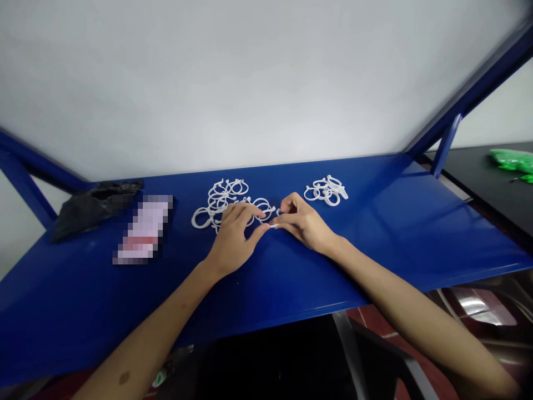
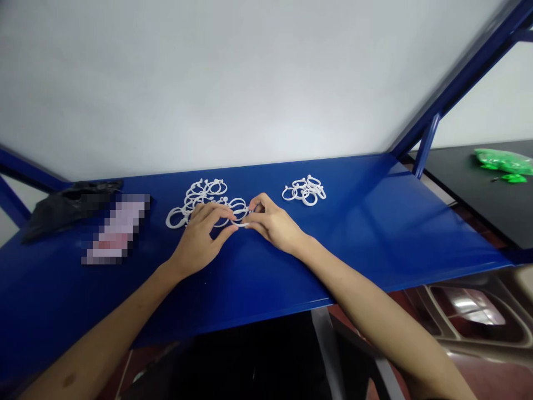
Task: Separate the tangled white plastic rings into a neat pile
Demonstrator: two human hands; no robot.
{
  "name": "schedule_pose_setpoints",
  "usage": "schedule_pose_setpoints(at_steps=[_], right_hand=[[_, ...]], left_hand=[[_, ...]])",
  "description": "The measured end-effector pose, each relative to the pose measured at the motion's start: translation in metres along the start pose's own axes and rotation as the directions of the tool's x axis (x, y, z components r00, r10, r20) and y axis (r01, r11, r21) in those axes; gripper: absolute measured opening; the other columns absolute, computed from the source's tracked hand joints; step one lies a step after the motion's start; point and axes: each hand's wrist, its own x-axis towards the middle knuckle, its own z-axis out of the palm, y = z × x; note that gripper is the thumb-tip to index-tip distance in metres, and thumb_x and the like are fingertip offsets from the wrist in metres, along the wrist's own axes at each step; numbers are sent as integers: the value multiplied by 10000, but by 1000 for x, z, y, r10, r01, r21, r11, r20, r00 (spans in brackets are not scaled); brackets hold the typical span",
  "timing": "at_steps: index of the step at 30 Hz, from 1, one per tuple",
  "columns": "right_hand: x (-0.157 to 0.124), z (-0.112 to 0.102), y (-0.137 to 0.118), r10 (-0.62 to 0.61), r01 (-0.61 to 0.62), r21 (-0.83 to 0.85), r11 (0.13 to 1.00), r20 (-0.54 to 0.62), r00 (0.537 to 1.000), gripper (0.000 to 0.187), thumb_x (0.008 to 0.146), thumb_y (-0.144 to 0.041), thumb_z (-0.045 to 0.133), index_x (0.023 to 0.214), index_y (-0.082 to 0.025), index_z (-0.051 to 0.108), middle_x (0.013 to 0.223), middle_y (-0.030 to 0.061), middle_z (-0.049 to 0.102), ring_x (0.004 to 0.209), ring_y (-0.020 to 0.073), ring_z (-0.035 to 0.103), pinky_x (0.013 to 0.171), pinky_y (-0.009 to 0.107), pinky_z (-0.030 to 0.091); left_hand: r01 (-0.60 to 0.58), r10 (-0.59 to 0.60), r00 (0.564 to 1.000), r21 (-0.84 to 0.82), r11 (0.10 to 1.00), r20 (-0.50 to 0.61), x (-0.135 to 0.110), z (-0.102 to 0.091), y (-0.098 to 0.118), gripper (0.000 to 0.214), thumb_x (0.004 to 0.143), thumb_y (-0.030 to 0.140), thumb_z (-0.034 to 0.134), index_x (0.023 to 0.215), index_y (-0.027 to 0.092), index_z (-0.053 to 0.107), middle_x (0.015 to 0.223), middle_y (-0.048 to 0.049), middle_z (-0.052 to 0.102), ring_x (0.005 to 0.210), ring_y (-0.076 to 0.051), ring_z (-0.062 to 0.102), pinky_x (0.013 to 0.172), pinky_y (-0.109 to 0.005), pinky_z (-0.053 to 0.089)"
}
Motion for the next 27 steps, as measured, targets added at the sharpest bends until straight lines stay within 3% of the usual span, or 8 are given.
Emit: schedule_pose_setpoints(at_steps=[5,7,10,13,18,22,27], right_hand=[[-2,-3,-9,73,-69,-44,997,88,993,190,1007,-311,538,1002,-262,721,946,31,547,727,134,529,616,275,458],[-2,-3,-14,58,-54,-38,998,109,992,203,1016,-306,509,1067,-261,700,999,44,590,782,147,582,673,293,497],[-1,2,-19,48,-49,44,998,25,999,252,1001,-250,502,1231,-242,602,1109,74,633,923,172,641,804,330,542],[0,11,-22,195,-177,207,962,-68,978,331,976,-257,546,1298,-218,483,1043,55,691,898,158,683,806,311,563],[3,18,-29,371,-337,292,895,-70,926,175,961,-360,598,1045,-216,547,786,-7,706,690,140,684,664,266,539],[3,16,-33,359,-327,218,919,-125,925,145,989,-338,551,928,-208,571,694,-19,672,599,119,626,595,235,484],[-2,16,-35,248,-235,86,968,-196,949,182,1011,-301,523,860,-210,568,786,18,700,665,132,643,629,241,492]], left_hand=[[246,-250,968,-132,960,-12,2,-1,2,133,897,319,665,999,240,695,932,-4,727,807,-157,647,774,-307,523],[293,-296,955,-169,941,6,3,-2,3,107,885,292,672,973,249,717,868,13,738,726,-134,649,714,-277,519],[310,-322,946,-171,935,-47,4,-3,4,113,875,236,664,967,248,729,753,33,717,649,-115,623,666,-252,505],[286,-308,944,-169,943,-118,4,-2,7,160,873,199,647,1013,237,715,680,52,682,574,-93,576,612,-226,484],[165,-196,966,-183,969,-169,3,4,12,205,892,179,622,1075,235,694,671,64,665,536,-76,546,583,-202,478],[79,-110,979,-183,980,-169,-2,10,12,225,932,178,595,1128,221,695,822,17,723,624,-83,599,675,-220,523],[25,-76,981,-271,962,-180,-6,14,10,212,951,194,596,1136,220,696,923,-7,745,724,-102,644,698,-232,544]])
